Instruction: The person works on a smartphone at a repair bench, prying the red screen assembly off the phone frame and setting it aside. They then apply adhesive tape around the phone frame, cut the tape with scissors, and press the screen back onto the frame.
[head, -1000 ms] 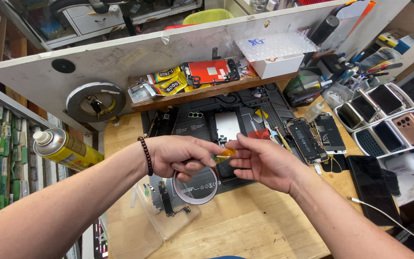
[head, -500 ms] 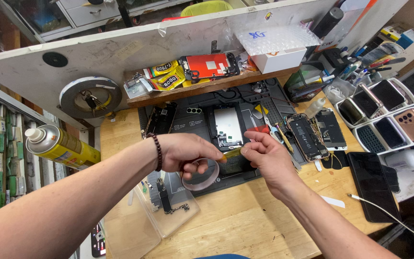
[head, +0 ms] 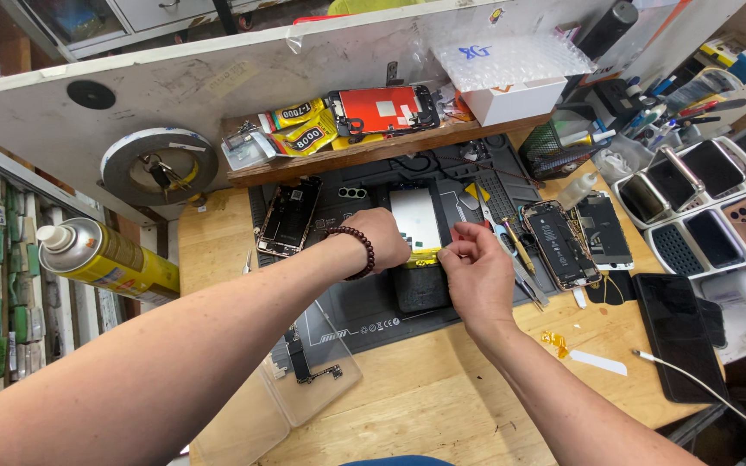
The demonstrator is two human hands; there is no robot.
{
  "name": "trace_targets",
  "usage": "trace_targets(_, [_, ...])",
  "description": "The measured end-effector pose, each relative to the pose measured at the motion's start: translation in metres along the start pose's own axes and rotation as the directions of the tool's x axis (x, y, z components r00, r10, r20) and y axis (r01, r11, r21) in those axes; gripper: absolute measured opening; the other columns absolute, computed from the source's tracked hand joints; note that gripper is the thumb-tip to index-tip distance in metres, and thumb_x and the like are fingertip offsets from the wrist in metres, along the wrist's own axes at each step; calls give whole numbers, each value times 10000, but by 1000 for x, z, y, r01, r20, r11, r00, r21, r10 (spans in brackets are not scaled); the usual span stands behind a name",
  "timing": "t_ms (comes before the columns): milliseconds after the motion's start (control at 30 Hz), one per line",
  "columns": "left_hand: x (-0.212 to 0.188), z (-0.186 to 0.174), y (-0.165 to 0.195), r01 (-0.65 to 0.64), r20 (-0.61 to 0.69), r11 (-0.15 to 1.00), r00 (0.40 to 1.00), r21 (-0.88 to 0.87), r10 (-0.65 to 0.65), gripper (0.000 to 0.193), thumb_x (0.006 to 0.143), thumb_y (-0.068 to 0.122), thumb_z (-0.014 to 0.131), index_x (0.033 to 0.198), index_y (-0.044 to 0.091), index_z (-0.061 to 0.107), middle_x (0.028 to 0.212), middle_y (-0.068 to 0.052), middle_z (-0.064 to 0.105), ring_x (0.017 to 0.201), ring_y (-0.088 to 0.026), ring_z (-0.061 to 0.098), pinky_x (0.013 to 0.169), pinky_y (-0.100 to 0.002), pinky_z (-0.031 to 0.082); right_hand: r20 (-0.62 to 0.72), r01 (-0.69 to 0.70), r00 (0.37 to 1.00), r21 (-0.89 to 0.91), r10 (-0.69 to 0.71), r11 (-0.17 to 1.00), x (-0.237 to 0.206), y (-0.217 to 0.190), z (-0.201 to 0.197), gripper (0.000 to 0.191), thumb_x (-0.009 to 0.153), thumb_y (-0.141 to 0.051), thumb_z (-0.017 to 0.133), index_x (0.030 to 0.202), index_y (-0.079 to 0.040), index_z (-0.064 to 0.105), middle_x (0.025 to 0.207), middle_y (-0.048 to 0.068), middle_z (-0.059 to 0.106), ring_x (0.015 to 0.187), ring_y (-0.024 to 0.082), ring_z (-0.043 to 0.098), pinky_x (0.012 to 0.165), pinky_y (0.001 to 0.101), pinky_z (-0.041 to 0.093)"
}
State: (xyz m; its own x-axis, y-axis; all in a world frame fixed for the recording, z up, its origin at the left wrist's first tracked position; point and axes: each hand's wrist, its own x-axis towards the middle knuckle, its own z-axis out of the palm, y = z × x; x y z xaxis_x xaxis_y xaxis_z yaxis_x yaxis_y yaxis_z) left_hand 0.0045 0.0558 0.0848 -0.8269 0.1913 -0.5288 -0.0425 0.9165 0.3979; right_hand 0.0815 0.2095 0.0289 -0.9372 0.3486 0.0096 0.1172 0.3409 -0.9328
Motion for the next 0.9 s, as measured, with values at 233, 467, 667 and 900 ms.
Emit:
trace_targets(233, [18,10,-2,-33,-87,997,995,67,39,358,859,316,709,1017,-3,751,985,-216,742,952,-323,738,836,-400,589,-18,-4,1000,-110,2,994,1,-6,1,419,865,-51,725,1274,-32,633,902,17,745,799,74,680,757,249,557])
trace_targets(467, [24,12,1,12,-42,997,999,82,-9,385,881,330,689,1058,-5,764,1037,-209,764,983,-312,754,852,-396,597,-9,19,1000,-182,-21,983,-2,-10,0,440,862,-65,727,1290,-45,623,894,18,741,780,96,678,792,270,570])
trace_targets(667, [26,13,3,24,-35,995,999,98,-20,342,863,291,707,1039,5,771,1014,-199,771,965,-301,763,832,-390,601,3,57,998,-245,-58,968,-3,-11,1,432,865,-65,717,1286,-49,618,859,19,738,746,101,685,785,279,576])
trace_targets(900, [30,13,7,63,-18,991,998,115,-61,310,848,243,704,1036,9,784,1023,-201,775,974,-300,758,829,-394,594,8,84,996,-291,-85,953,-3,-13,2,433,857,-69,725,1275,-49,614,836,32,728,725,128,687,737,303,574])
